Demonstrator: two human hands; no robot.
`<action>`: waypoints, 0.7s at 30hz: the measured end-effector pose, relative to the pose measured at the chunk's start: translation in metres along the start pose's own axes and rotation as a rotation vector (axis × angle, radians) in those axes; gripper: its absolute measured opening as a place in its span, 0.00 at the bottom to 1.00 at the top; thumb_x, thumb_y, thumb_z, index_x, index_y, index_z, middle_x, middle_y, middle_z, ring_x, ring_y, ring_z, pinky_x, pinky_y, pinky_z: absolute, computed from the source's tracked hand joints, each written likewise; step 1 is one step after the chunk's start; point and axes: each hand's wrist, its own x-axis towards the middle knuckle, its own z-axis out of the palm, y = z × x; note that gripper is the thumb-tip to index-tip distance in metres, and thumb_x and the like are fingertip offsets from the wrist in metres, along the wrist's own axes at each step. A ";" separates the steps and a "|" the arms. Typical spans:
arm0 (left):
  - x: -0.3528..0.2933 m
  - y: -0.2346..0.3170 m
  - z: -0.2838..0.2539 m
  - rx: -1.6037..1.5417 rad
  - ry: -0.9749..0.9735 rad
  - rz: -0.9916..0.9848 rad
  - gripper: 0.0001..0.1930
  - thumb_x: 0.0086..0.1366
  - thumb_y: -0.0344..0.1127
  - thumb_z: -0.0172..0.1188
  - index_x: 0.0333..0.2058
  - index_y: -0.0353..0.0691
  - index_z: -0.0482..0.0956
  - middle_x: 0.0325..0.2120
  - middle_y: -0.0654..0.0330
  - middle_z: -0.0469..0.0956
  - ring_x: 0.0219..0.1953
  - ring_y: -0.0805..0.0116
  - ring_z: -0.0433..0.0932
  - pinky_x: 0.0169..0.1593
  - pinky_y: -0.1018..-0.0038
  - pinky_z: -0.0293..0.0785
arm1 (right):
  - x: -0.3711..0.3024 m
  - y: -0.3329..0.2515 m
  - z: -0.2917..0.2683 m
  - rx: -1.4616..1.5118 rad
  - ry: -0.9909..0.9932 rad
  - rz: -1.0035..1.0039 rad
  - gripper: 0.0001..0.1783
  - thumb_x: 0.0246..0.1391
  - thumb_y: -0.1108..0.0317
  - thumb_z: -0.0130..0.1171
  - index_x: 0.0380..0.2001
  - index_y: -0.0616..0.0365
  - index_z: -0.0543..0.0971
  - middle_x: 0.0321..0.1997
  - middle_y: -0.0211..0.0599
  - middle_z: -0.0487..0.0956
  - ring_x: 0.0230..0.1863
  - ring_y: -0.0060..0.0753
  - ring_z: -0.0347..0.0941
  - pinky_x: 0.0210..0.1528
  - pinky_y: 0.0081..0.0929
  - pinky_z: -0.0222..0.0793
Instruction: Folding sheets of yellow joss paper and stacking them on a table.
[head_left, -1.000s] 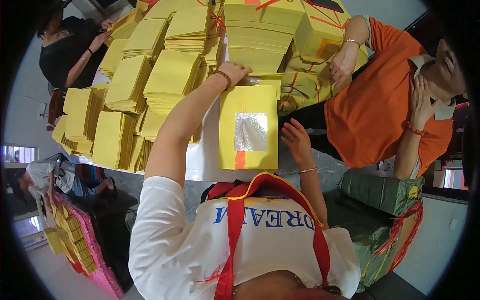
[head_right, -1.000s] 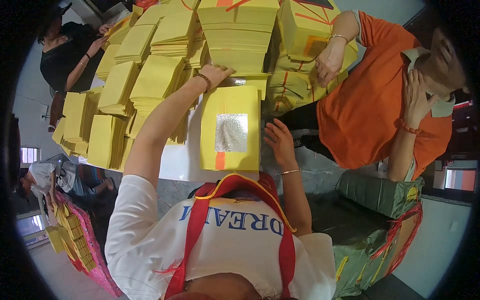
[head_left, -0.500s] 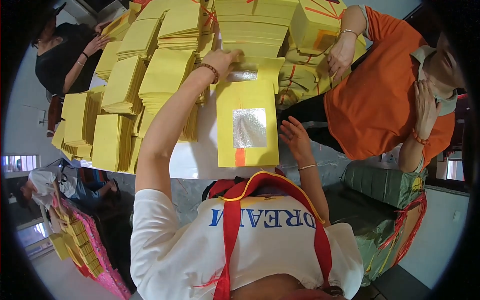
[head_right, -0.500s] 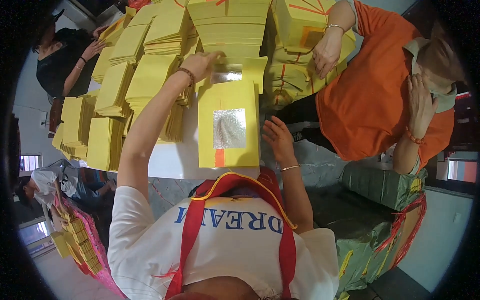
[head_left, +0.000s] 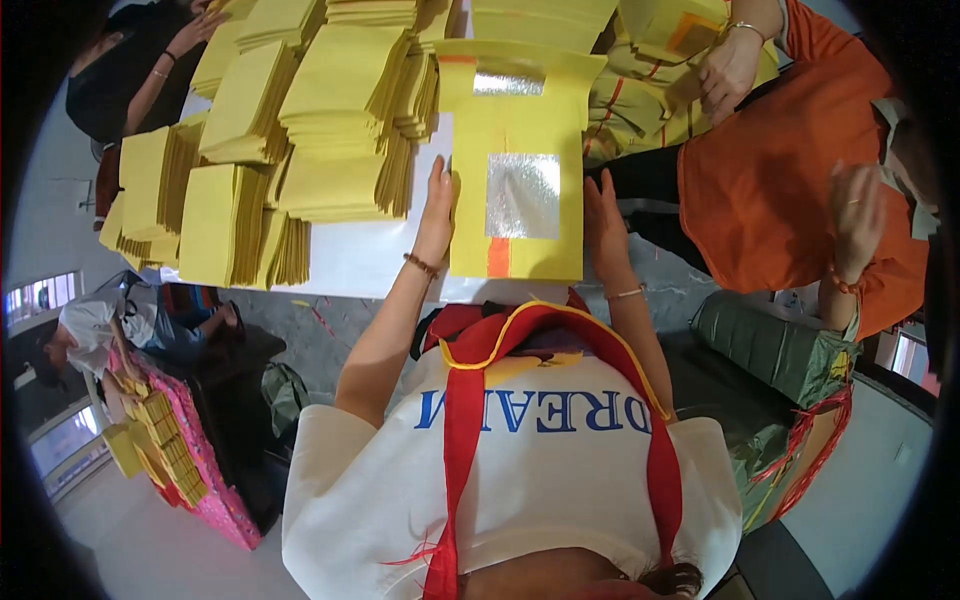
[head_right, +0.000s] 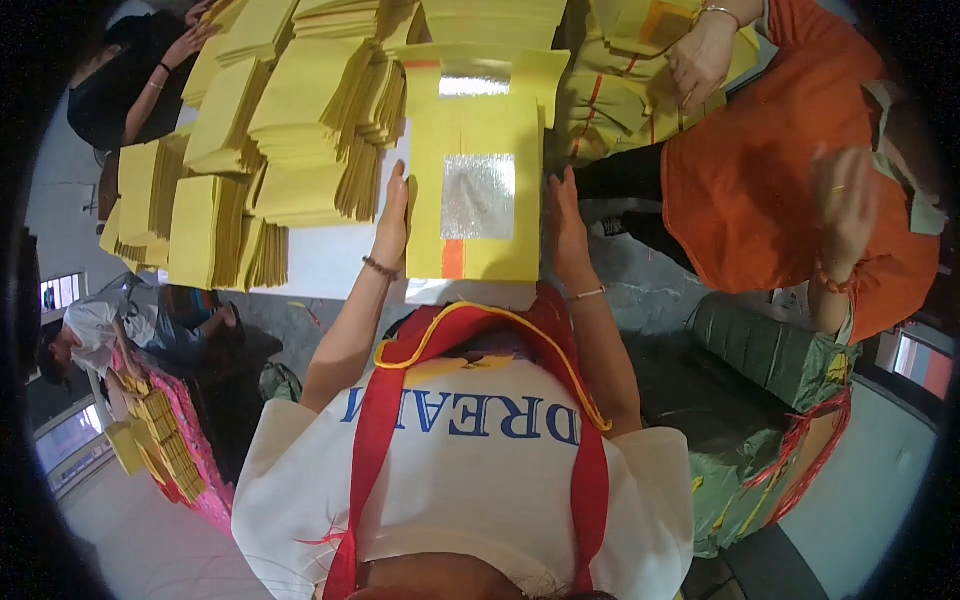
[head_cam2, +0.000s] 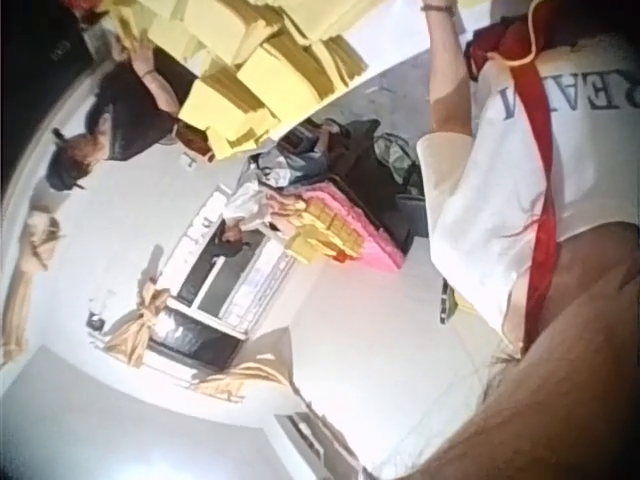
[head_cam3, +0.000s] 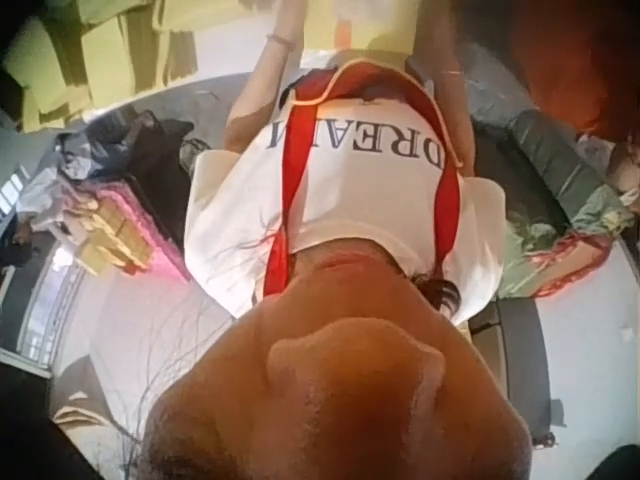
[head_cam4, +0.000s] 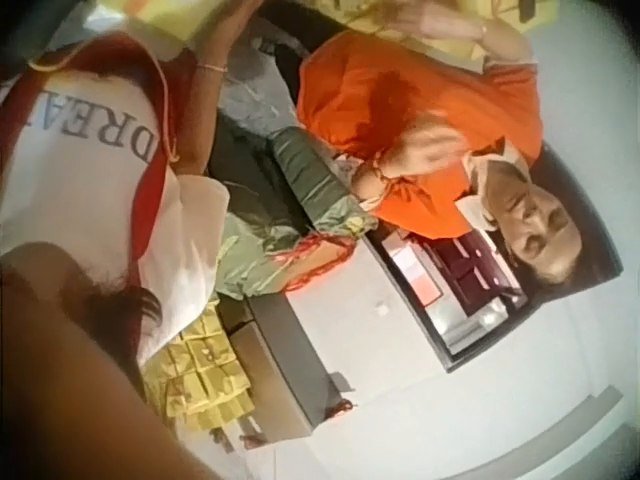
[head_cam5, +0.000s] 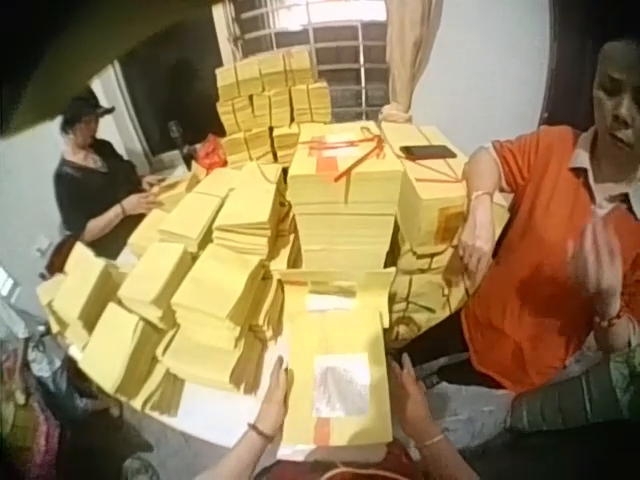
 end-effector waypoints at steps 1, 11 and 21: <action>0.001 -0.003 0.001 -0.071 -0.033 -0.005 0.33 0.68 0.49 0.41 0.63 0.34 0.45 0.62 0.51 0.50 0.64 0.61 0.50 0.64 0.71 0.47 | 0.000 0.003 0.004 0.000 0.001 0.014 0.33 0.64 0.53 0.35 0.66 0.49 0.41 0.69 0.39 0.48 0.68 0.34 0.44 0.67 0.30 0.42; -0.006 0.003 0.007 -0.346 -0.163 -0.054 0.31 0.69 0.47 0.38 0.64 0.41 0.40 0.63 0.58 0.49 0.64 0.68 0.48 0.64 0.72 0.47 | -0.006 0.007 0.023 0.064 -0.124 -0.011 0.34 0.63 0.59 0.40 0.66 0.56 0.40 0.67 0.35 0.53 0.64 0.28 0.52 0.62 0.24 0.50; -0.027 0.026 -0.007 0.300 0.014 0.050 0.27 0.61 0.37 0.54 0.58 0.39 0.61 0.54 0.53 0.65 0.56 0.61 0.63 0.58 0.70 0.59 | -0.023 -0.009 0.012 -0.571 -0.073 -0.395 0.30 0.57 0.60 0.50 0.61 0.54 0.58 0.65 0.39 0.57 0.66 0.35 0.51 0.63 0.35 0.47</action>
